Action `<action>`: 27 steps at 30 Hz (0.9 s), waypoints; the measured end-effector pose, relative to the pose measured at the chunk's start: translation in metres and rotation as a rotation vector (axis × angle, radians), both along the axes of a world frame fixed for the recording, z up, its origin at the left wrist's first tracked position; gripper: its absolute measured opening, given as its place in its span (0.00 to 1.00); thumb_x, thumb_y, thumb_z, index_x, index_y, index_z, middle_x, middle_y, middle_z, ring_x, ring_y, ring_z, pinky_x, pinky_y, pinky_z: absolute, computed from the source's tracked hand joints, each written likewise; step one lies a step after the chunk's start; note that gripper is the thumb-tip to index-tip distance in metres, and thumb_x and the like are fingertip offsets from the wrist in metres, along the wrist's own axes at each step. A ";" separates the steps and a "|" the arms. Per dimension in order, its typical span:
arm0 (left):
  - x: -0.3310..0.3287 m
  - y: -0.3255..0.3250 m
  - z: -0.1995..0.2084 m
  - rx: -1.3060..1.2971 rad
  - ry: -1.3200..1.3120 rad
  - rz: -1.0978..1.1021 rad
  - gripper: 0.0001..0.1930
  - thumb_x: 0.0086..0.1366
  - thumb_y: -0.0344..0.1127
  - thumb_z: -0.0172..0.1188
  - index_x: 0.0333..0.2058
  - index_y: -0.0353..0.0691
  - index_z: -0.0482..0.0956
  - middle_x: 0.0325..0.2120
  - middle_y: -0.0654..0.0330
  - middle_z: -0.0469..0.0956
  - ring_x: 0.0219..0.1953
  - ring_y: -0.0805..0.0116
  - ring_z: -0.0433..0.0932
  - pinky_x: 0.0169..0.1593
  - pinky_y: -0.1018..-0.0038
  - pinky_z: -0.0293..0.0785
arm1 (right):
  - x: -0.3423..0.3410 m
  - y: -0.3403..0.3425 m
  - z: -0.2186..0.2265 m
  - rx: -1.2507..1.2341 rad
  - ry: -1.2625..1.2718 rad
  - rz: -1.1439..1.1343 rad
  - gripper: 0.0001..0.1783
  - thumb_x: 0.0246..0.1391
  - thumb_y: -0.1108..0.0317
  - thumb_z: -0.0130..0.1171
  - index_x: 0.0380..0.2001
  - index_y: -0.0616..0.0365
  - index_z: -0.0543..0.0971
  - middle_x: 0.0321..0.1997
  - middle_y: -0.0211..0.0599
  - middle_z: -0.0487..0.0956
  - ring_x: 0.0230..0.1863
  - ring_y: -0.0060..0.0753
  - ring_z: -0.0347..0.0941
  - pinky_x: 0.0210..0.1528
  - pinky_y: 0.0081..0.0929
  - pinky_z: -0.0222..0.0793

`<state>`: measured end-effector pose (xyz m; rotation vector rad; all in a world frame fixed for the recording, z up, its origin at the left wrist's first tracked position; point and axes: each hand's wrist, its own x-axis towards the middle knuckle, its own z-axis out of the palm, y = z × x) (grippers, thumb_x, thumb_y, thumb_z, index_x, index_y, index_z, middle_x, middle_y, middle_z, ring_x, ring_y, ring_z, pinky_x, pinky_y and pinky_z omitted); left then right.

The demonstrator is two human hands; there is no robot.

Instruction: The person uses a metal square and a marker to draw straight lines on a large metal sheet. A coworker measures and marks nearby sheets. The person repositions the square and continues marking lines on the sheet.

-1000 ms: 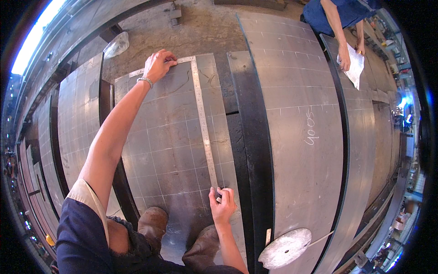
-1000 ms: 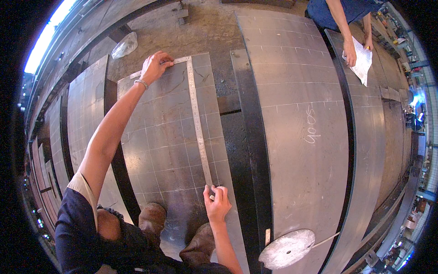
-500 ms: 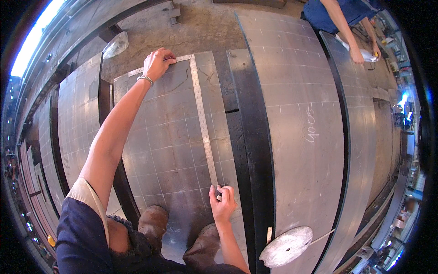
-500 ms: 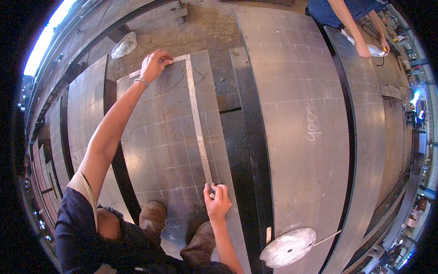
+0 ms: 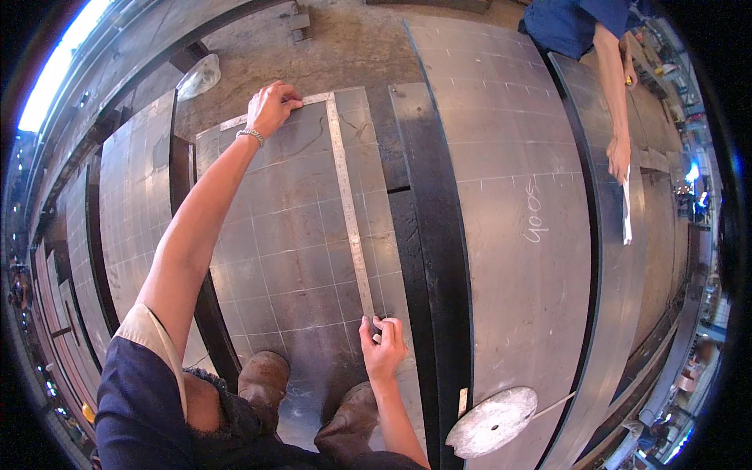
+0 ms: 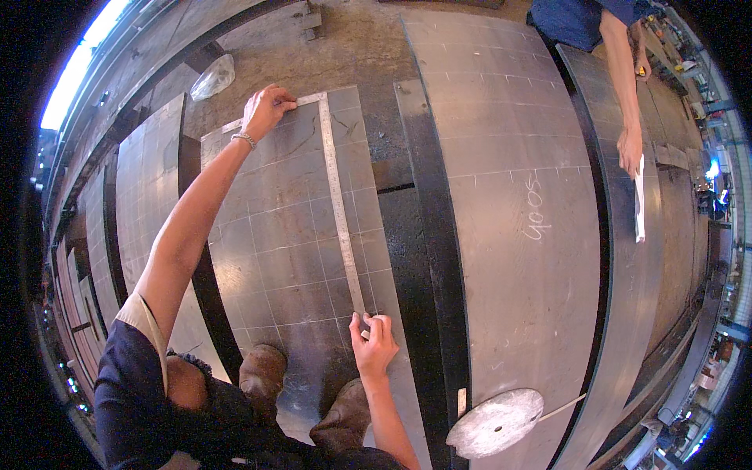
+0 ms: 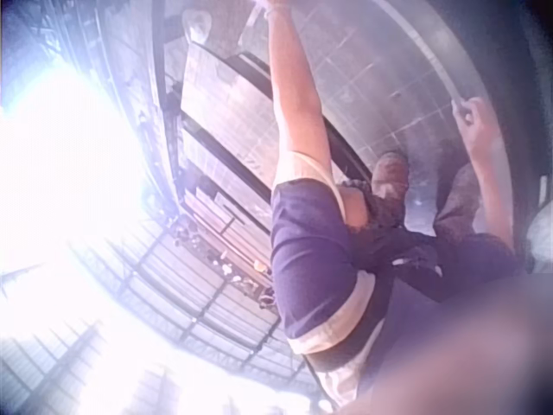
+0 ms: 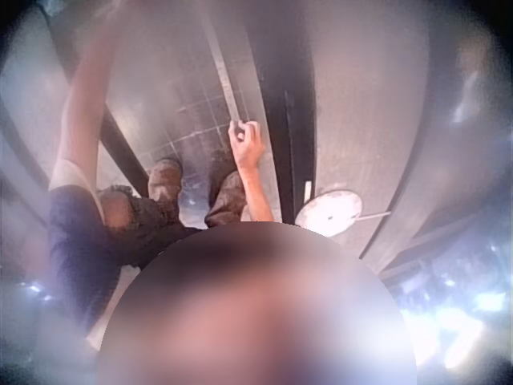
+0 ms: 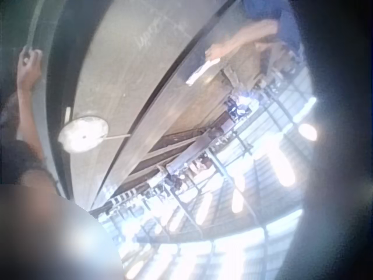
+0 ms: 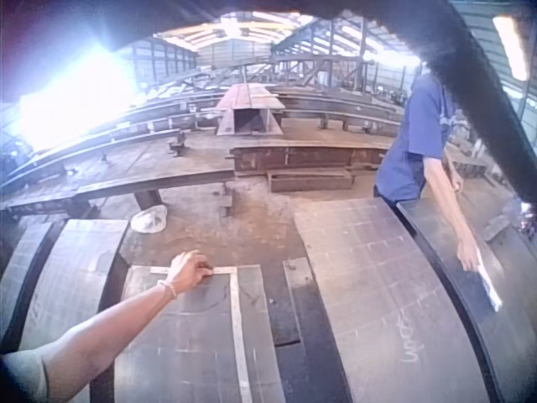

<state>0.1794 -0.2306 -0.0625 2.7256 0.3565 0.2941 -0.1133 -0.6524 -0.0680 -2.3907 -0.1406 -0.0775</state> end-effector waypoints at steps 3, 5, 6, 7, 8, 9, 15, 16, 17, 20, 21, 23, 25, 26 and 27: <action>0.000 -0.002 0.002 -0.020 0.005 0.011 0.10 0.56 0.42 0.70 0.33 0.45 0.87 0.33 0.61 0.82 0.39 0.61 0.83 0.44 0.66 0.76 | 0.001 0.000 -0.001 0.012 -0.017 0.003 0.14 0.48 0.64 0.74 0.28 0.54 0.77 0.32 0.31 0.78 0.24 0.33 0.78 0.22 0.29 0.74; -0.001 -0.003 0.003 -0.018 0.005 0.011 0.09 0.56 0.42 0.70 0.33 0.45 0.87 0.33 0.60 0.82 0.39 0.61 0.83 0.44 0.66 0.76 | 0.001 0.000 0.000 0.024 -0.018 0.000 0.14 0.48 0.64 0.74 0.29 0.54 0.77 0.32 0.31 0.77 0.24 0.33 0.78 0.22 0.29 0.74; -0.001 -0.004 0.004 -0.008 0.013 0.014 0.09 0.56 0.42 0.70 0.33 0.46 0.87 0.34 0.60 0.82 0.40 0.60 0.83 0.44 0.65 0.76 | 0.002 0.000 0.001 0.030 -0.016 -0.004 0.14 0.48 0.64 0.74 0.29 0.54 0.77 0.32 0.31 0.77 0.24 0.33 0.78 0.22 0.29 0.74; 0.000 -0.003 0.005 0.002 0.021 0.017 0.09 0.56 0.41 0.69 0.33 0.47 0.87 0.34 0.60 0.82 0.40 0.60 0.83 0.44 0.64 0.77 | 0.002 0.001 0.003 0.037 -0.014 -0.007 0.14 0.48 0.65 0.75 0.29 0.54 0.77 0.32 0.31 0.77 0.24 0.33 0.78 0.22 0.30 0.74; 0.000 -0.003 0.005 0.013 0.030 0.019 0.08 0.55 0.41 0.69 0.33 0.48 0.87 0.35 0.60 0.82 0.40 0.59 0.83 0.44 0.63 0.77 | 0.002 0.001 0.003 0.055 -0.008 -0.011 0.13 0.48 0.66 0.74 0.29 0.55 0.77 0.31 0.33 0.77 0.24 0.34 0.77 0.23 0.30 0.73; 0.000 -0.003 0.005 0.009 0.031 0.018 0.08 0.55 0.41 0.69 0.33 0.48 0.87 0.35 0.61 0.82 0.40 0.59 0.83 0.44 0.63 0.77 | 0.002 0.001 0.003 0.072 -0.002 -0.016 0.13 0.47 0.67 0.74 0.29 0.56 0.78 0.31 0.34 0.77 0.25 0.35 0.76 0.24 0.30 0.72; 0.000 -0.005 0.008 -0.002 0.041 0.019 0.08 0.56 0.41 0.69 0.34 0.48 0.87 0.35 0.61 0.82 0.41 0.59 0.83 0.45 0.63 0.77 | 0.001 0.001 0.003 0.068 0.058 -0.038 0.13 0.47 0.66 0.74 0.29 0.56 0.78 0.31 0.33 0.77 0.25 0.36 0.77 0.24 0.30 0.73; 0.000 -0.004 0.007 -0.005 0.048 0.020 0.08 0.56 0.41 0.69 0.34 0.48 0.87 0.35 0.61 0.82 0.41 0.59 0.82 0.45 0.63 0.77 | 0.001 0.001 0.002 0.053 0.043 -0.031 0.14 0.47 0.65 0.75 0.29 0.54 0.77 0.31 0.32 0.78 0.25 0.35 0.78 0.24 0.30 0.75; 0.000 -0.004 0.007 -0.007 0.054 0.021 0.08 0.56 0.41 0.69 0.34 0.48 0.87 0.35 0.61 0.82 0.42 0.58 0.82 0.45 0.63 0.77 | 0.002 0.001 0.003 0.057 0.036 -0.030 0.14 0.48 0.65 0.74 0.29 0.54 0.77 0.31 0.32 0.78 0.25 0.36 0.78 0.24 0.30 0.74; -0.005 -0.004 0.004 0.150 -0.056 -0.045 0.09 0.57 0.41 0.68 0.34 0.46 0.86 0.36 0.60 0.80 0.44 0.56 0.80 0.47 0.61 0.77 | 0.003 0.003 0.004 0.061 0.023 -0.025 0.14 0.48 0.65 0.74 0.29 0.54 0.77 0.31 0.32 0.78 0.25 0.36 0.78 0.24 0.31 0.74; -0.006 -0.004 0.003 0.156 -0.040 -0.051 0.09 0.57 0.41 0.68 0.34 0.46 0.86 0.36 0.59 0.80 0.44 0.55 0.80 0.47 0.60 0.77 | 0.002 0.002 0.003 0.058 0.026 -0.022 0.14 0.48 0.65 0.74 0.29 0.54 0.77 0.31 0.32 0.78 0.25 0.36 0.78 0.24 0.31 0.74; -0.007 -0.014 0.004 0.163 -0.009 -0.067 0.09 0.57 0.40 0.68 0.34 0.44 0.85 0.37 0.58 0.79 0.44 0.53 0.79 0.48 0.59 0.76 | 0.002 0.001 0.002 0.044 0.027 -0.019 0.13 0.48 0.65 0.74 0.28 0.55 0.77 0.31 0.32 0.78 0.25 0.36 0.78 0.24 0.31 0.74; -0.010 -0.026 0.009 0.167 -0.004 -0.053 0.09 0.57 0.39 0.68 0.34 0.42 0.84 0.37 0.57 0.78 0.44 0.52 0.79 0.49 0.58 0.76 | 0.003 0.000 0.003 0.029 0.023 -0.012 0.13 0.48 0.65 0.74 0.28 0.55 0.77 0.31 0.32 0.78 0.25 0.37 0.78 0.24 0.31 0.74; -0.010 -0.030 0.012 0.170 -0.002 -0.047 0.09 0.56 0.39 0.69 0.33 0.42 0.83 0.37 0.56 0.78 0.44 0.52 0.79 0.49 0.58 0.76 | 0.003 0.000 0.003 0.031 0.015 -0.012 0.13 0.48 0.65 0.74 0.28 0.55 0.77 0.31 0.32 0.78 0.25 0.37 0.78 0.23 0.32 0.74; -0.007 -0.026 0.008 0.171 -0.002 -0.058 0.09 0.56 0.38 0.69 0.33 0.42 0.83 0.37 0.57 0.79 0.44 0.52 0.79 0.49 0.58 0.76 | 0.004 0.000 0.004 0.033 0.007 -0.013 0.13 0.48 0.65 0.74 0.28 0.55 0.77 0.31 0.32 0.78 0.25 0.37 0.78 0.23 0.32 0.74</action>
